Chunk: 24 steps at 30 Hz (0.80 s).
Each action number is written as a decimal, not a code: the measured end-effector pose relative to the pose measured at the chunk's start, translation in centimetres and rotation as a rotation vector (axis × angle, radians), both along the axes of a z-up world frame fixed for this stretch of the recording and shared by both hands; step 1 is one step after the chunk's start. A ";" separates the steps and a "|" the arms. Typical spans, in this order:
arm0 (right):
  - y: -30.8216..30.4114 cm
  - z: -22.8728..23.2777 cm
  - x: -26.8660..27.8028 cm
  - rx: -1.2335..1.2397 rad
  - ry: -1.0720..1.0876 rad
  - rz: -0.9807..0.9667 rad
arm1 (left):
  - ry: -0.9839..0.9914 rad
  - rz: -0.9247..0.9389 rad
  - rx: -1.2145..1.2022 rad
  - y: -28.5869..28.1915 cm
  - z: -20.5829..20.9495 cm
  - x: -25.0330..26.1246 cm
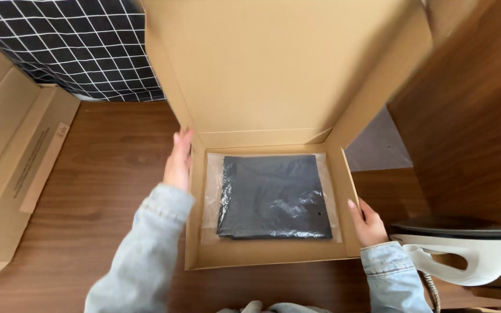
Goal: The person packs a folded t-shirt into a plastic sleeve and then into a shipping box, followed by retrieving a blue t-shirt from a clothing rack and ironing it on the table.
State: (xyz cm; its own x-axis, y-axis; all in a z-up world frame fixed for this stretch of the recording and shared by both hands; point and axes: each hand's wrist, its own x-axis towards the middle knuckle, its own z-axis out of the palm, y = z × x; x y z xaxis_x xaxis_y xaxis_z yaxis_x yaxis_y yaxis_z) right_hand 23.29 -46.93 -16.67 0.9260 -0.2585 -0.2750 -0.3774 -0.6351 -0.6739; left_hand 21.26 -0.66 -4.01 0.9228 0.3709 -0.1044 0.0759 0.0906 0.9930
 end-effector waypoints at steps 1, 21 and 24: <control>-0.9 -1.0 0.2 0.000 -0.003 0.002 | -0.003 0.002 0.000 0.0 -0.6 -1.2; 4.3 18.4 -14.0 0.449 -0.016 -0.219 | 0.418 0.263 -0.430 -4.9 -14.2 -24.3; 0.9 13.7 -13.9 0.232 -0.084 -0.214 | 0.468 0.316 -0.472 -4.0 -11.2 -22.7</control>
State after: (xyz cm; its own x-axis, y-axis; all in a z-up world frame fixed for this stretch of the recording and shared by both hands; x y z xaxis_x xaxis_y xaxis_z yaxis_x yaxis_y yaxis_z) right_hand 9.39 -46.02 -2.95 0.8794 -0.3894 -0.2741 -0.4225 -0.3727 -0.8261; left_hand -1.42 -4.62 -15.24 0.5994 0.4301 -0.6751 0.3816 0.5879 0.7133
